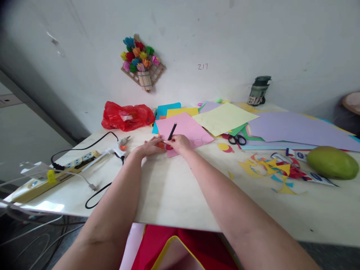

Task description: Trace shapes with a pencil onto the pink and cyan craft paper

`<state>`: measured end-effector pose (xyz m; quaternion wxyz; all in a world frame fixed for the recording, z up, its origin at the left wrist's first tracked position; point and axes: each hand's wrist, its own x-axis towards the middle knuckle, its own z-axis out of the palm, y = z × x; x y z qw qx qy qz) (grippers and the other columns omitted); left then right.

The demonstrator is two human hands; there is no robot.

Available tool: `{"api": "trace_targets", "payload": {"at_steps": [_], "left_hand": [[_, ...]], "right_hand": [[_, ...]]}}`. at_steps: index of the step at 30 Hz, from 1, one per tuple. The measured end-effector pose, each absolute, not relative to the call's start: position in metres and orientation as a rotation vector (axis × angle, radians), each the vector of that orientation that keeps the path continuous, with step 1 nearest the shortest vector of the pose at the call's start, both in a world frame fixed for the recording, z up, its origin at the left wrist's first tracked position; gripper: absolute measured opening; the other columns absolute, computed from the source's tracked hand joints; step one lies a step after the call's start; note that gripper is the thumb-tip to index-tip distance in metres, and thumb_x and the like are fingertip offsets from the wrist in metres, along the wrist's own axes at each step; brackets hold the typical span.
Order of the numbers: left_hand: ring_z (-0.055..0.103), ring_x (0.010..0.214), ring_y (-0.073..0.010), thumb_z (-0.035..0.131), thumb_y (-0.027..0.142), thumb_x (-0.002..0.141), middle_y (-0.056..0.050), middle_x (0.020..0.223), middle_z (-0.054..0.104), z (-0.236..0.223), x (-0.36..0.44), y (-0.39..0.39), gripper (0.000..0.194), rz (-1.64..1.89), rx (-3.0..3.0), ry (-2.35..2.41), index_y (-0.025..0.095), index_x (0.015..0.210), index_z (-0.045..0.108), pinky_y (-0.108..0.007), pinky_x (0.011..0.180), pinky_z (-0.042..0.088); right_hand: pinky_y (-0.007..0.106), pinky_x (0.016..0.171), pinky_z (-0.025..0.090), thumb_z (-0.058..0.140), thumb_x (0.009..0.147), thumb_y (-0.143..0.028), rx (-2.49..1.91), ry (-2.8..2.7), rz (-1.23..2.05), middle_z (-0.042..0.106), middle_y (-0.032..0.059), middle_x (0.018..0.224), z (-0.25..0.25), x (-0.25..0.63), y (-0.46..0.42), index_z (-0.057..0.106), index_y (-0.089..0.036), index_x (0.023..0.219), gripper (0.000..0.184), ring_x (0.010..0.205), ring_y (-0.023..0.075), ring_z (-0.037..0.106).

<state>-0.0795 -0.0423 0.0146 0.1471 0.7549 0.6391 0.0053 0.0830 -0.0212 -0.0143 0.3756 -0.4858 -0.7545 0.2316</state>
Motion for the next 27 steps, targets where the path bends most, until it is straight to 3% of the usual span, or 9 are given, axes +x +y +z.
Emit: {"api": "trace_targets", "payload": {"at_steps": [27], "left_hand": [[0.005,0.131,-0.0267,0.049,0.052,0.068,0.003,0.145,0.012,0.0179,-0.0779,-0.0456,0.06,0.006,2.152,1.842,0.038,0.125,0.034,-0.055,0.1,0.007]], "right_hand": [[0.02,0.051,0.038,0.055,0.068,-0.053,-1.324,-1.956,0.469,0.068,0.0034,0.069,-0.0161,0.0784,-0.0194,0.069,-0.022,0.079,0.035,0.065,0.013,0.061]]}}
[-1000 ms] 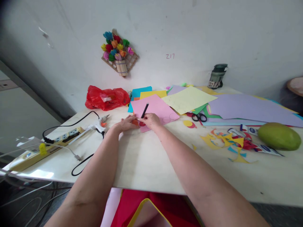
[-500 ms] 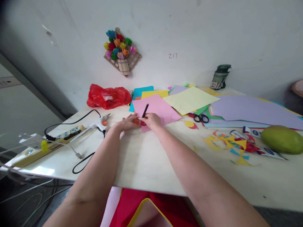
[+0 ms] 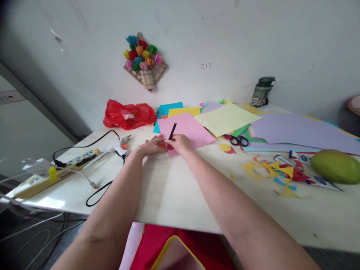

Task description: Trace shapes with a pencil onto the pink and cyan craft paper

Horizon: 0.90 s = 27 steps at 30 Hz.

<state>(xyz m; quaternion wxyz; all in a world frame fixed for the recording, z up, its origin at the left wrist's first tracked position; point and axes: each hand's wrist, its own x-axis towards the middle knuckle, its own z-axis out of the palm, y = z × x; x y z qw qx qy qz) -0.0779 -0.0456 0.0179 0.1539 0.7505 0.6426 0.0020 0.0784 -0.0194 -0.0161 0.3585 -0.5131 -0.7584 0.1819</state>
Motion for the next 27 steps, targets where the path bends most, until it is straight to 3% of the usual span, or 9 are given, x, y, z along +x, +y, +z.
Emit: {"api": "trace_targets", "payload": {"at_steps": [27], "left_hand": [[0.004,0.131,-0.0252,0.047,0.051,0.07,0.003,0.145,0.011,0.0199,-0.0765,-0.0475,0.058,-0.002,2.16,1.844,0.035,0.125,0.034,-0.055,0.1,0.008]], "right_hand": [[0.02,0.045,0.031,0.057,0.063,-0.056,-1.324,-1.988,0.455,0.065,0.0025,0.06,-0.0132,0.08,-0.0214,0.066,-0.018,0.062,0.039,0.056,0.0114,0.055]]}}
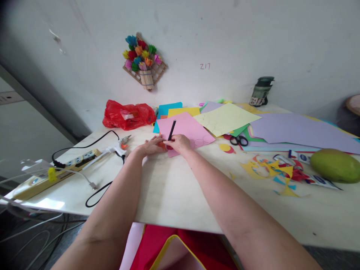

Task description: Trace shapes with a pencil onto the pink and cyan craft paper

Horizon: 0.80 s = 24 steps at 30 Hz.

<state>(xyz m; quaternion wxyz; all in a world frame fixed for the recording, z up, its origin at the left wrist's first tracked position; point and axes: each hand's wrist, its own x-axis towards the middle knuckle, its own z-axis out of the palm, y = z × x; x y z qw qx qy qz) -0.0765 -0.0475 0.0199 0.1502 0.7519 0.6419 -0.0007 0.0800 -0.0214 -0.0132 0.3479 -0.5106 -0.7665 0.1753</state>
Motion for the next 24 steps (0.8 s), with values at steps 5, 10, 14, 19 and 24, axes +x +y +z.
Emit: {"api": "trace_targets", "payload": {"at_steps": [5,10,14,19,24], "left_hand": [[0.005,0.131,-0.0269,0.048,0.051,0.069,0.002,0.145,0.012,0.019,-0.077,-0.046,0.06,-0.004,2.16,1.845,0.034,0.125,0.035,-0.055,0.1,0.009],[0.007,0.13,-0.0297,0.051,0.056,0.067,0.007,0.144,0.013,0.015,-0.078,-0.043,0.053,0.073,2.14,1.823,0.04,0.117,0.044,-0.056,0.099,0.006],[0.011,0.129,-0.0324,0.047,0.066,0.066,0.007,0.143,0.019,0.013,-0.073,-0.045,0.051,0.18,2.098,1.88,0.039,0.11,0.052,-0.058,0.099,0.006],[0.019,0.127,-0.0319,0.05,0.065,0.064,0.005,0.139,0.028,0.008,-0.065,-0.045,0.044,0.336,2.111,1.959,0.036,0.096,0.057,-0.062,0.096,0.003],[0.019,0.127,-0.0314,0.051,0.062,0.066,0.002,0.14,0.026,0.004,-0.067,-0.043,0.041,0.347,2.137,1.954,0.034,0.096,0.056,-0.063,0.094,0.004]], "right_hand": [[0.019,0.046,0.036,0.058,0.062,-0.055,-1.28,-1.955,0.551,0.065,0.0024,0.061,-0.017,0.08,-0.019,0.066,-0.017,0.063,0.039,0.058,0.0121,0.058],[0.019,0.052,0.043,0.054,0.071,-0.047,-1.18,-1.834,0.764,0.066,0.0027,0.063,-0.024,0.081,-0.013,0.064,-0.017,0.074,0.032,0.058,0.0117,0.061],[0.02,0.054,0.045,0.053,0.074,-0.043,-1.182,-1.828,0.719,0.067,0.0022,0.066,-0.029,0.081,-0.007,0.063,-0.019,0.079,0.027,0.057,0.0114,0.061],[0.021,0.058,0.046,0.053,0.074,-0.044,-1.189,-1.855,0.632,0.067,0.0029,0.071,-0.031,0.082,-0.004,0.063,-0.02,0.081,0.027,0.062,0.0122,0.062],[0.021,0.06,0.045,0.051,0.077,-0.042,-1.222,-1.803,0.568,0.068,0.0032,0.075,-0.024,0.083,-0.009,0.063,-0.021,0.084,0.026,0.067,0.013,0.062]]}}
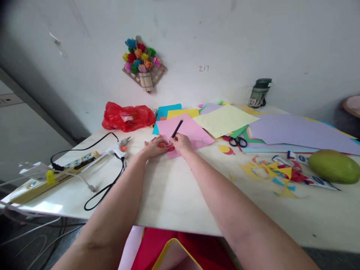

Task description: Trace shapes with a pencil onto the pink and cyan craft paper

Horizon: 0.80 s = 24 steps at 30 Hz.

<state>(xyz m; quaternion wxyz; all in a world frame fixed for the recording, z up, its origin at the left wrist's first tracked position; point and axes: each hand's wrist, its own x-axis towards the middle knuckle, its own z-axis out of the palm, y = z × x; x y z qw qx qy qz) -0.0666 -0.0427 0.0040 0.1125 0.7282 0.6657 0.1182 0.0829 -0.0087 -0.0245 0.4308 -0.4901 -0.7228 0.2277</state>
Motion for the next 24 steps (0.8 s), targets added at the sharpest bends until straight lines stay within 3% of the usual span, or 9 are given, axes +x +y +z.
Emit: {"api": "trace_targets", "payload": {"at_steps": [6,14,24], "left_hand": [[0.021,0.127,-0.029,0.052,0.059,0.066,-0.004,0.135,0.034,0.0059,-0.066,-0.0446,0.05,0.336,2.105,2.0,0.03,0.106,0.045,-0.06,0.097,0.006],[-0.004,0.13,-0.0317,0.047,0.066,0.063,-0.007,0.138,0.029,0.0058,-0.0671,-0.0441,0.071,0.218,2.082,2.06,0.026,0.12,0.034,-0.061,0.097,-0.003],[-0.003,0.13,-0.0329,0.046,0.068,0.061,-0.008,0.139,0.028,0.0081,-0.0659,-0.0448,0.077,0.166,2.034,2.093,0.026,0.123,0.032,-0.06,0.098,0.002]], "right_hand": [[0.021,0.06,0.043,0.052,0.075,-0.043,-1.311,-1.845,0.467,0.068,0.0031,0.078,-0.0151,0.0845,-0.0174,0.065,-0.022,0.084,0.025,0.071,0.0136,0.061],[0.021,0.058,0.038,0.05,0.075,-0.047,-1.326,-1.968,0.338,0.067,0.0021,0.075,-0.017,0.0807,-0.0157,0.066,-0.023,0.085,0.03,0.067,0.0127,0.059],[0.02,0.056,0.037,0.049,0.074,-0.052,-1.3,-1.981,0.363,0.067,0.0007,0.073,-0.0189,0.0802,-0.0154,0.067,-0.025,0.086,0.034,0.064,0.0112,0.058]]}}
